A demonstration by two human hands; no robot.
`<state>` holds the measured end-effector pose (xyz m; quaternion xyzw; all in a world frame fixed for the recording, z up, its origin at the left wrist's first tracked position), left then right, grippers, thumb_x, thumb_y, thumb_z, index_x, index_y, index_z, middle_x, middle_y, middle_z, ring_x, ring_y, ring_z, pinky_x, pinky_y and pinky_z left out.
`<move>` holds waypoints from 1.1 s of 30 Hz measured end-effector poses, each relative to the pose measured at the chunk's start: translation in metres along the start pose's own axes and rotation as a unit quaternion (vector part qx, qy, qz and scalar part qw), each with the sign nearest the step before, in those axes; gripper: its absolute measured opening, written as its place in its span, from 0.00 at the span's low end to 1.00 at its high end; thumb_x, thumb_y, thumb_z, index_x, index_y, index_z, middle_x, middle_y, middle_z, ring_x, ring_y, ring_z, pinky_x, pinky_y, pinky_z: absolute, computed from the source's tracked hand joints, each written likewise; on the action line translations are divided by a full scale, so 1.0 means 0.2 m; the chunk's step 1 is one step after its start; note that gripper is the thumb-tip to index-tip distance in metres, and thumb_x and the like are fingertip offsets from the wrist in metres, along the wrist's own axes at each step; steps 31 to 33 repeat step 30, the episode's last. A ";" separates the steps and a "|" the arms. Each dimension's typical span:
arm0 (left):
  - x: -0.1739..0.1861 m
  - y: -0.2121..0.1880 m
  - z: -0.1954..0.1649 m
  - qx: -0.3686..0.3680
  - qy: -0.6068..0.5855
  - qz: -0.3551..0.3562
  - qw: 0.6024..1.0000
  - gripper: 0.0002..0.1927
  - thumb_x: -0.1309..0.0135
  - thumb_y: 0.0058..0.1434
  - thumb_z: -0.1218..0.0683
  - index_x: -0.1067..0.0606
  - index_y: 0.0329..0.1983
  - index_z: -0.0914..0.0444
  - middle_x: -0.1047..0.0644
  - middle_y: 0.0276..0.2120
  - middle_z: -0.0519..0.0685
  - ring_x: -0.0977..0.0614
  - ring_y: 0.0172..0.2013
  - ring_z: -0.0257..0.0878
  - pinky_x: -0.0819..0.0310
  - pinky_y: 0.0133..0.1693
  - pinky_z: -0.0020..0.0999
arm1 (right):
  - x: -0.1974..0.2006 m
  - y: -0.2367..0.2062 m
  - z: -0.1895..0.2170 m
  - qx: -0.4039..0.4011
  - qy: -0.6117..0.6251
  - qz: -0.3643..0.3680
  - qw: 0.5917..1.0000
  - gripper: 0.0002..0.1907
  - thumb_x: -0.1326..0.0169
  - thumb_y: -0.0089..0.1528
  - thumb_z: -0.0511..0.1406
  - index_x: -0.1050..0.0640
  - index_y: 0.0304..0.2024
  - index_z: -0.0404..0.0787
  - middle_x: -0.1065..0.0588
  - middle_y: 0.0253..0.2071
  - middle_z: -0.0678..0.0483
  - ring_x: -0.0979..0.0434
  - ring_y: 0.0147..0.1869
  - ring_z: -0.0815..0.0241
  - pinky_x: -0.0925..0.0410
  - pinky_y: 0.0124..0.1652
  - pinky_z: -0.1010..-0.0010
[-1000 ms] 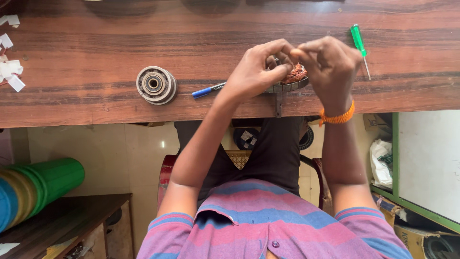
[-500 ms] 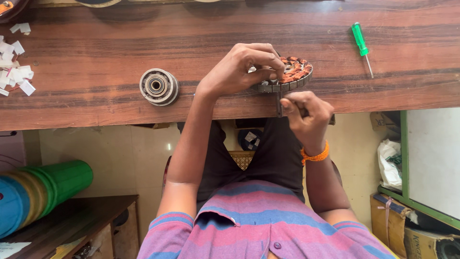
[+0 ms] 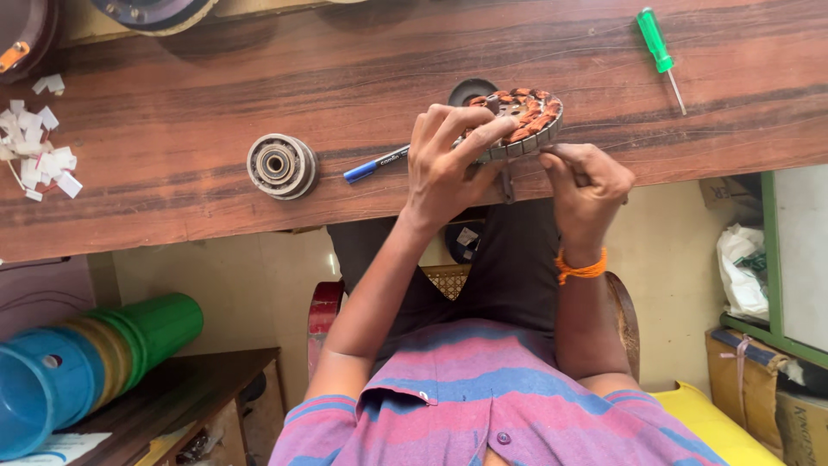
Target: The person sits at a workbench reworking the copper winding end of an electric motor armature, pressing and tucking winding wires into place around the commutator by hand and occasionally using a screwdriver on the assembly. A bearing and a marker pen rest on the bench beside the work.
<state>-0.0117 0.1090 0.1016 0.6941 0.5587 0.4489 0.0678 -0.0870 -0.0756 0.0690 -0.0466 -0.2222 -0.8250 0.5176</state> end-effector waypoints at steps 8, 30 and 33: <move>0.00 -0.02 0.11 -0.002 -0.068 -0.004 0.998 0.23 0.29 0.54 0.51 0.19 0.54 0.51 0.20 0.47 0.39 0.23 0.47 0.39 0.28 0.52 0.34 | 0.19 0.14 0.10 0.055 -0.049 0.082 0.994 0.03 0.35 0.68 0.27 0.18 0.42 0.34 0.29 0.32 0.57 0.36 0.31 0.72 0.45 0.31 0.77; -0.03 -0.05 0.02 -0.007 -0.039 -0.063 0.997 0.20 0.29 0.58 0.47 0.21 0.51 0.51 0.22 0.45 0.38 0.24 0.46 0.38 0.31 0.51 0.37 | 0.18 0.17 0.28 0.120 -0.036 0.120 0.985 0.04 0.34 0.70 0.28 0.18 0.43 0.35 0.31 0.28 0.58 0.40 0.27 0.73 0.48 0.28 0.78; -0.03 -0.05 0.02 -0.007 -0.039 -0.063 0.997 0.20 0.29 0.58 0.47 0.21 0.51 0.51 0.22 0.45 0.38 0.24 0.46 0.38 0.31 0.51 0.37 | 0.18 0.17 0.28 0.120 -0.036 0.120 0.985 0.04 0.34 0.70 0.28 0.18 0.43 0.35 0.31 0.28 0.58 0.40 0.27 0.73 0.48 0.28 0.78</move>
Point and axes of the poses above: each hand's wrist, its own y-axis towards the middle knuckle, its own x-axis out of the back of the hand, z = x × y, the point moved 1 cm from there along y, towards the middle knuckle
